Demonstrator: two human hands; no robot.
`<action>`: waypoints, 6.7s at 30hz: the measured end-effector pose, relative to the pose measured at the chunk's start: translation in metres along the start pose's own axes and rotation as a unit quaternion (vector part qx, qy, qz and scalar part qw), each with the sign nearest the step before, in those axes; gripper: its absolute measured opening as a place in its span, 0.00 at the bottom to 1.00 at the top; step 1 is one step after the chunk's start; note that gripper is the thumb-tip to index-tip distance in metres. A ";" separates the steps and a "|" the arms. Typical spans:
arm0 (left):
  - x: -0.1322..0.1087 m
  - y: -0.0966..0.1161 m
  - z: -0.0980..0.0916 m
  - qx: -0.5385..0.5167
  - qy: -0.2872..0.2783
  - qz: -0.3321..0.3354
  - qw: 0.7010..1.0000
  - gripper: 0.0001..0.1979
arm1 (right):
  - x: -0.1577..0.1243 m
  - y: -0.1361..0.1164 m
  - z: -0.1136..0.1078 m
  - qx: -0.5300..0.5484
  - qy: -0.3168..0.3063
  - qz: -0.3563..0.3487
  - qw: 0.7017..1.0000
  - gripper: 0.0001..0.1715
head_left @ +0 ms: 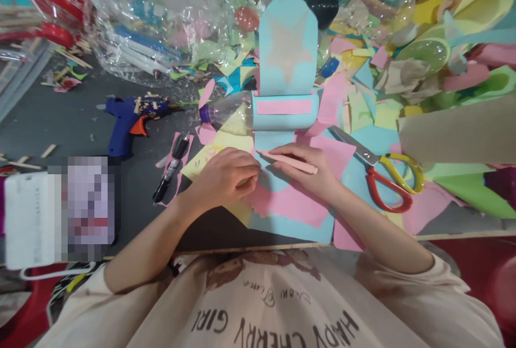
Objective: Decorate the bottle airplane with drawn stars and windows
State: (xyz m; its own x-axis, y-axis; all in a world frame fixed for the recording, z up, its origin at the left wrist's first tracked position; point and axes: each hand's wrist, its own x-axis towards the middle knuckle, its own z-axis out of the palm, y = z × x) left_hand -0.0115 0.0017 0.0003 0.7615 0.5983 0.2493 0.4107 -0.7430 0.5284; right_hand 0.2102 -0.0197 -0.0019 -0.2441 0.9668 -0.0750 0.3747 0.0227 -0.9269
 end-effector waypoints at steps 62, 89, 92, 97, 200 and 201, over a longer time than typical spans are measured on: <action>-0.001 0.001 0.002 0.004 0.027 0.003 1.000 0.12 | 0.007 0.014 -0.017 0.074 0.060 0.015 0.995 0.07; 0.000 0.000 0.000 -0.008 0.000 -0.010 1.000 0.12 | 0.007 0.011 -0.017 0.039 0.057 0.008 0.998 0.07; -0.001 0.000 0.000 -0.004 0.007 -0.006 1.000 0.12 | 0.008 0.012 -0.016 0.039 0.073 0.002 0.997 0.06; -0.001 0.000 0.000 0.001 0.012 -0.004 1.000 0.13 | 0.007 0.015 -0.015 0.082 0.069 0.002 0.994 0.07; -0.001 0.000 0.001 -0.009 0.011 -0.006 1.000 0.12 | 0.000 0.000 -0.008 0.031 0.022 0.010 0.999 0.11; -0.001 0.000 0.001 -0.009 0.008 -0.008 1.000 0.12 | 0.000 -0.002 -0.008 0.026 0.006 0.011 1.000 0.12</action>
State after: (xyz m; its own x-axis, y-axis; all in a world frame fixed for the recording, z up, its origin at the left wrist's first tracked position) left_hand -0.0116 0.0009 -0.0010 0.7464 0.6154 0.2532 0.4140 -0.7273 0.5474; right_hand 0.2171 -0.0173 0.0026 -0.2248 0.9701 -0.0915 0.3330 -0.0118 -0.9428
